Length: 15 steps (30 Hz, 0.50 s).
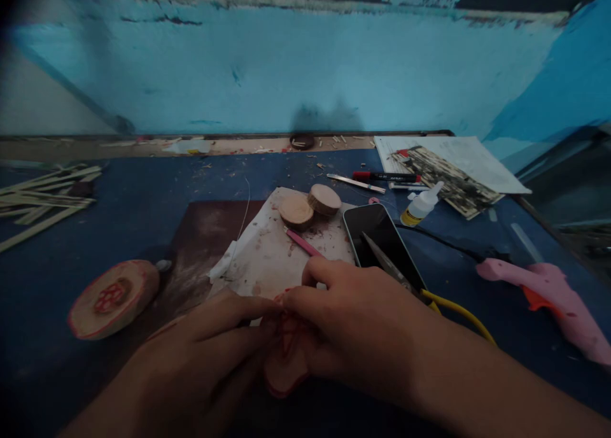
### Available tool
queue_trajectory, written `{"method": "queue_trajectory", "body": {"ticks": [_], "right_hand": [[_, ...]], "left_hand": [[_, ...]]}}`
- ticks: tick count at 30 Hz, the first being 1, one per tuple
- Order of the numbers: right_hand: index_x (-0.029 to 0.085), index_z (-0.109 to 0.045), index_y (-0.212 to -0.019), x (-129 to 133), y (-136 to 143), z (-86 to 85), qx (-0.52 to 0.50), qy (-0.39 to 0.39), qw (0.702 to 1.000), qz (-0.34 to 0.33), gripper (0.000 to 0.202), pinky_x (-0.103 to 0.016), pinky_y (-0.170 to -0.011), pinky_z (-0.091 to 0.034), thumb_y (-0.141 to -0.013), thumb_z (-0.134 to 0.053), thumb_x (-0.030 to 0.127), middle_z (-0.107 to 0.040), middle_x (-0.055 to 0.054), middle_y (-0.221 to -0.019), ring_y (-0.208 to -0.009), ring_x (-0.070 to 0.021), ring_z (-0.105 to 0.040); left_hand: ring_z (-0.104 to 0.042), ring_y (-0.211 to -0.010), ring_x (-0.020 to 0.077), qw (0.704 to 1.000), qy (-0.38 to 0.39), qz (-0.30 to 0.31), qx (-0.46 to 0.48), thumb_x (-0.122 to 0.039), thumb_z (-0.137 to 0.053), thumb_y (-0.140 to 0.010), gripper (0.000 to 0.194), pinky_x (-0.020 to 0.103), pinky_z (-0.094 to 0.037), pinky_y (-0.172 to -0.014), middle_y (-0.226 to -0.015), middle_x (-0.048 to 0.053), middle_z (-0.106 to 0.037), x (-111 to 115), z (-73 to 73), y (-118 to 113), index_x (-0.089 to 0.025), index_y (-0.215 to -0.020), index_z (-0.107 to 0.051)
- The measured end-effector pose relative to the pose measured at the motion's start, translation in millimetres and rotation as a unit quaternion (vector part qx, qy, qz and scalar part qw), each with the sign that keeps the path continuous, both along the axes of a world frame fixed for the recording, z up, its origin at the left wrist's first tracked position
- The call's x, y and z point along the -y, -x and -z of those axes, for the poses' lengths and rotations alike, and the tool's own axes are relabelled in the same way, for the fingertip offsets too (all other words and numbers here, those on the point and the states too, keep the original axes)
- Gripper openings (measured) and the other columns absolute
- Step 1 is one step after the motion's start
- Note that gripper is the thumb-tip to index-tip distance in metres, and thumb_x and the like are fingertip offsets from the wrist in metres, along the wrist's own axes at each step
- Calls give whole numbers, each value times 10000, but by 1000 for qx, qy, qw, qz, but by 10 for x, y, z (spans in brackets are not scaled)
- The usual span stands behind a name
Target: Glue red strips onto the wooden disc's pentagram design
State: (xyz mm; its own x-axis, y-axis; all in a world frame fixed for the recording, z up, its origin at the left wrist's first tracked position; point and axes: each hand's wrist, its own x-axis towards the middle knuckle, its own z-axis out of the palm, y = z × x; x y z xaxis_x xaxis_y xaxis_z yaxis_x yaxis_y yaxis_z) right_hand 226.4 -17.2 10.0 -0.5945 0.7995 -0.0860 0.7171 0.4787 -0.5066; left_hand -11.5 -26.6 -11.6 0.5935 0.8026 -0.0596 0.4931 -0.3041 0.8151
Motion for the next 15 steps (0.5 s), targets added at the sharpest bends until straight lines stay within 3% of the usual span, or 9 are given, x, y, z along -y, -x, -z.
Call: {"method": "queue_trajectory", "body": {"ticks": [4, 9, 15], "right_hand": [[281, -742, -1235, 4, 3, 16, -9, -4, 1000, 2, 274, -299, -654, -465, -981, -660, 218, -661, -35, -1085, -794, -174, -680], [277, -761, -1174, 17, 14, 30, -7, 13, 1000, 11, 215, -311, -657, -465, -984, -666, 246, -661, -25, -1069, -782, -171, -682], [255, -769, -1144, 14, 28, 18, -3, 1, 1000, 9, 194, -309, -619, -426, -991, -651, 253, -651, -28, -1039, -752, -169, -650]], "left_hand": [[-738, -912, 177, 999, -22, 4, -35, -199, -518, -1030, 221, 269, -615, -800, -1076, 9, -752, 57, 2, 19, -259, -1009, -730], [-624, -675, 141, 991, -63, 1, -121, -230, -498, -1015, 243, 244, -433, -540, -987, 9, -667, 74, 0, 42, -262, -924, -721], [-492, -608, 139, 972, -163, 5, -171, -220, -510, -992, 239, 277, -279, -541, -826, -6, -565, 82, -6, 30, -251, -820, -673]]}}
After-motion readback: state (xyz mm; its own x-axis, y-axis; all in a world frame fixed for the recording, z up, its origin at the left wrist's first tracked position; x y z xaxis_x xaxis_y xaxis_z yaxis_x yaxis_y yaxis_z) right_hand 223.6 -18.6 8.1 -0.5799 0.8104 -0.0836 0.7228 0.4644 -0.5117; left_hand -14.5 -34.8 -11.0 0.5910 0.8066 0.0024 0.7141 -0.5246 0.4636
